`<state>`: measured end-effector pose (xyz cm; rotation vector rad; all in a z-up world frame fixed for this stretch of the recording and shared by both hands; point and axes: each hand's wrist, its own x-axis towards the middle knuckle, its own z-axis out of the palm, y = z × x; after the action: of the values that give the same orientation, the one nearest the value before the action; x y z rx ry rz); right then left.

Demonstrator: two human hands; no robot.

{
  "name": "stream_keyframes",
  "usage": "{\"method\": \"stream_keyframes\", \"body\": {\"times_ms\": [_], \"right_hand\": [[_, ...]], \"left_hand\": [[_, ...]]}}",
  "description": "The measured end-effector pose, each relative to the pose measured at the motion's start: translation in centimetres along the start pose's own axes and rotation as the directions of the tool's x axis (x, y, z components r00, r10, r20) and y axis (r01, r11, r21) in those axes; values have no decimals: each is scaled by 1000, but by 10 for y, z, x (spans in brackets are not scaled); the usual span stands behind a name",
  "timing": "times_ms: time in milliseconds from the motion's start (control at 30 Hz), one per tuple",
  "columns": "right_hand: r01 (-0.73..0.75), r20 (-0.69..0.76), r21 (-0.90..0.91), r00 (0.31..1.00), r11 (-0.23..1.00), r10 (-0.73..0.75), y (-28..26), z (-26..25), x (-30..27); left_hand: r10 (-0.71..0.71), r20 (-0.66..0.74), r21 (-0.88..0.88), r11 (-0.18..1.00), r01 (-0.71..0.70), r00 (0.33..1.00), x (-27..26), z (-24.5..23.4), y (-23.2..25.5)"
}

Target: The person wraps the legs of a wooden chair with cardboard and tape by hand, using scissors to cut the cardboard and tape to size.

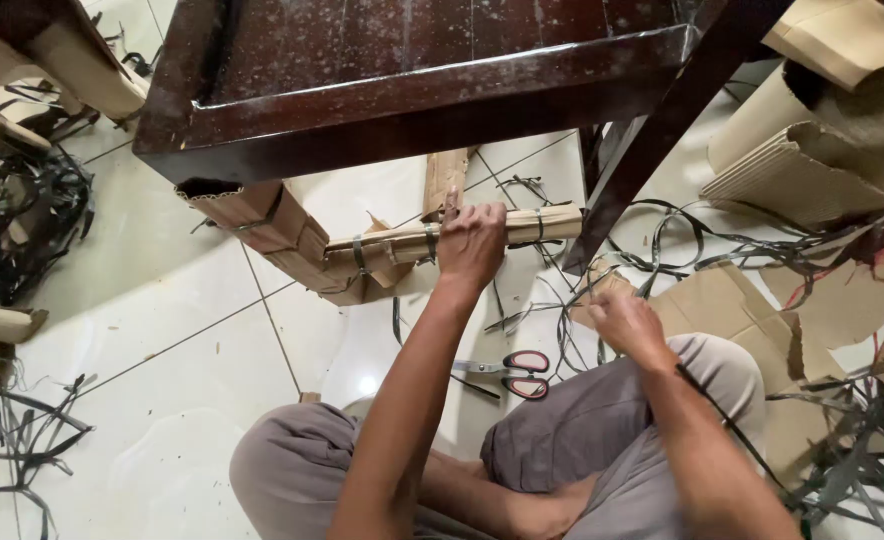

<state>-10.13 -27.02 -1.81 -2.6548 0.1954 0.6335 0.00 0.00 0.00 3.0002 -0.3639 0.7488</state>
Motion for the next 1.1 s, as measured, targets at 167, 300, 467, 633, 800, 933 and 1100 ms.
{"method": "stream_keyframes", "body": {"times_ms": [167, 300, 467, 633, 800, 933, 1100], "right_hand": [[39, 83, -141, 996, 989, -28, 38, -32, 36], [19, 109, -128, 994, 992, -5, 59, -34, 51], [-9, 45, -271, 999, 963, 22, 54, -16, 60], [-7, 25, -340, 1000, 941, 16, 59, -27, 59], [-11, 13, -85, 1000, 996, 12, 65, -55, 47], [97, -65, 194, 994, 976, -86, 15, -115, -31], [338, -278, 524, 936, 782, -217, 47, -93, -36]], "left_hand": [[2, 16, -21, 1000, -2, 1000, 1, -14, 2], [-6, 6, -54, 998, 7, 1000, 1, -15, 2], [2, 30, -41, 999, -1, 1000, 1, -21, 1], [3, 79, -25, 1000, -1, 997, -3, -29, 1], [-80, 56, -191, 977, 90, 995, -15, -92, 34], [-108, -262, -564, 824, -61, 959, -68, -84, 100], [-439, 342, -920, 25, 391, 831, -77, -115, 167]]}}
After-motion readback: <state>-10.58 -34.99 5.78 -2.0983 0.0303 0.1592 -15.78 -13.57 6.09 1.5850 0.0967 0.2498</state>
